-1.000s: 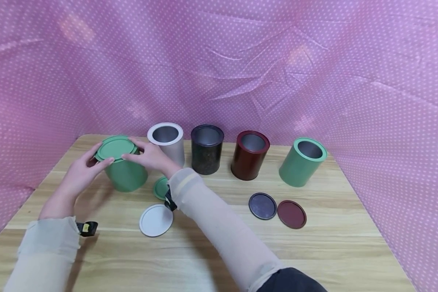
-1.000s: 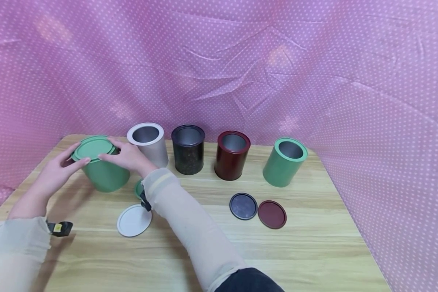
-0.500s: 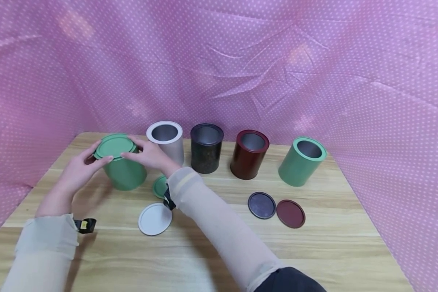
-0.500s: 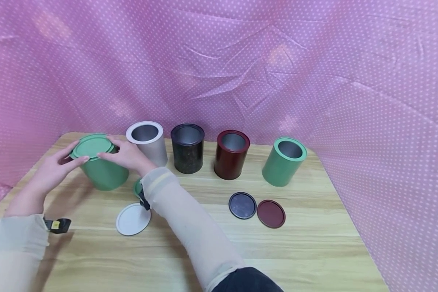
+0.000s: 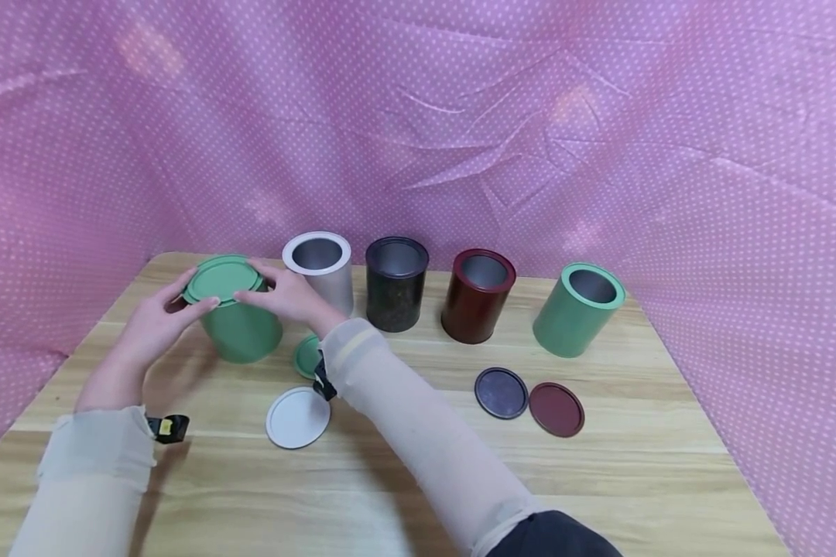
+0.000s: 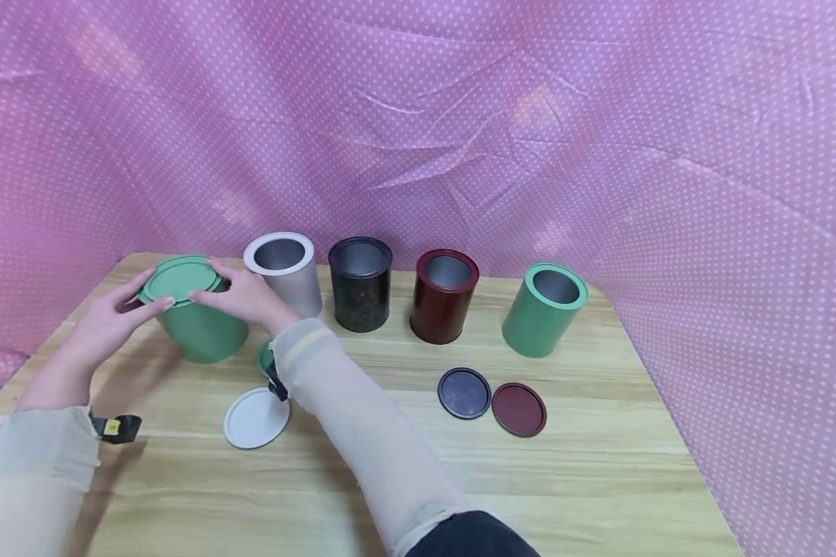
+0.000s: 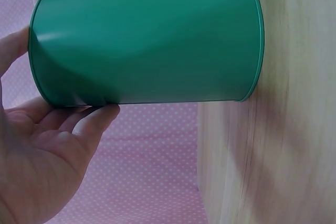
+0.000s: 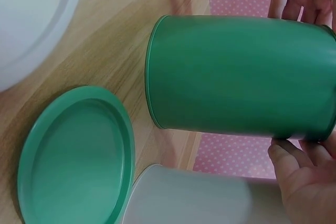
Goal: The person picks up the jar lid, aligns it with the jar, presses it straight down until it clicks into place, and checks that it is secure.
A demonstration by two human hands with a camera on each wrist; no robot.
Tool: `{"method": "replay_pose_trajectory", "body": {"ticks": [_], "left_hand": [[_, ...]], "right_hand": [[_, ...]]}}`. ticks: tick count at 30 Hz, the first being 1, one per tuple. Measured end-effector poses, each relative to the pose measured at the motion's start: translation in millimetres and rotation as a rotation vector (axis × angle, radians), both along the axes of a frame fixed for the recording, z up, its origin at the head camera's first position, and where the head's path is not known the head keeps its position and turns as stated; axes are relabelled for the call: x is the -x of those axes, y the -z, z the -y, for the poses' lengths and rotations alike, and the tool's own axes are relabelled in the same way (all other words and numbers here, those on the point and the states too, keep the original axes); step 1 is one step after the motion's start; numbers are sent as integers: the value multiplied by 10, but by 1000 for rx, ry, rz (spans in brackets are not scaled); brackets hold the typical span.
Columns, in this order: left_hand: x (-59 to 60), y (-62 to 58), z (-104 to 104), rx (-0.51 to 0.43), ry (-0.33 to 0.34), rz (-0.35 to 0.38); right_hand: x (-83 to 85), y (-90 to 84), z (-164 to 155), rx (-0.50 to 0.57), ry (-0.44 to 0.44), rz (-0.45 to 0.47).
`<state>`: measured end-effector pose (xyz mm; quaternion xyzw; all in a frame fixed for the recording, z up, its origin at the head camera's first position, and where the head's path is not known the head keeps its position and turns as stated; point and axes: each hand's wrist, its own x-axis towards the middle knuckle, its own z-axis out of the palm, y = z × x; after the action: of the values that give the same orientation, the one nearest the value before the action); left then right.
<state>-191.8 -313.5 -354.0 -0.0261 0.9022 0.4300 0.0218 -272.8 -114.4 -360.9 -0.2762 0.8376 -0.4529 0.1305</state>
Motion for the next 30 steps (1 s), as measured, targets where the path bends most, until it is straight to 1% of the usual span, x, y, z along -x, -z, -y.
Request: {"method": "replay_pose_trajectory", "body": {"ticks": [6, 11, 16, 22, 26, 30], "left_hand": [[21, 0, -19, 17, 4, 3], [20, 18, -28, -1, 4, -14], [-2, 32, -13, -8, 3, -31], [-1, 32, -11, -1, 1, -22], [7, 21, -7, 12, 9, -23], [12, 10, -7, 46, 25, -13]], "right_hand": [[5, 7, -31, 0, 4, -9], [0, 0, -41, -12, 6, -25], [-9, -3, -24, -10, -14, -2], [-12, -5, -18, -19, -8, -1], [-16, -11, -4, -43, 8, -5], [-23, 1, 7, -46, 29, 17]]}}
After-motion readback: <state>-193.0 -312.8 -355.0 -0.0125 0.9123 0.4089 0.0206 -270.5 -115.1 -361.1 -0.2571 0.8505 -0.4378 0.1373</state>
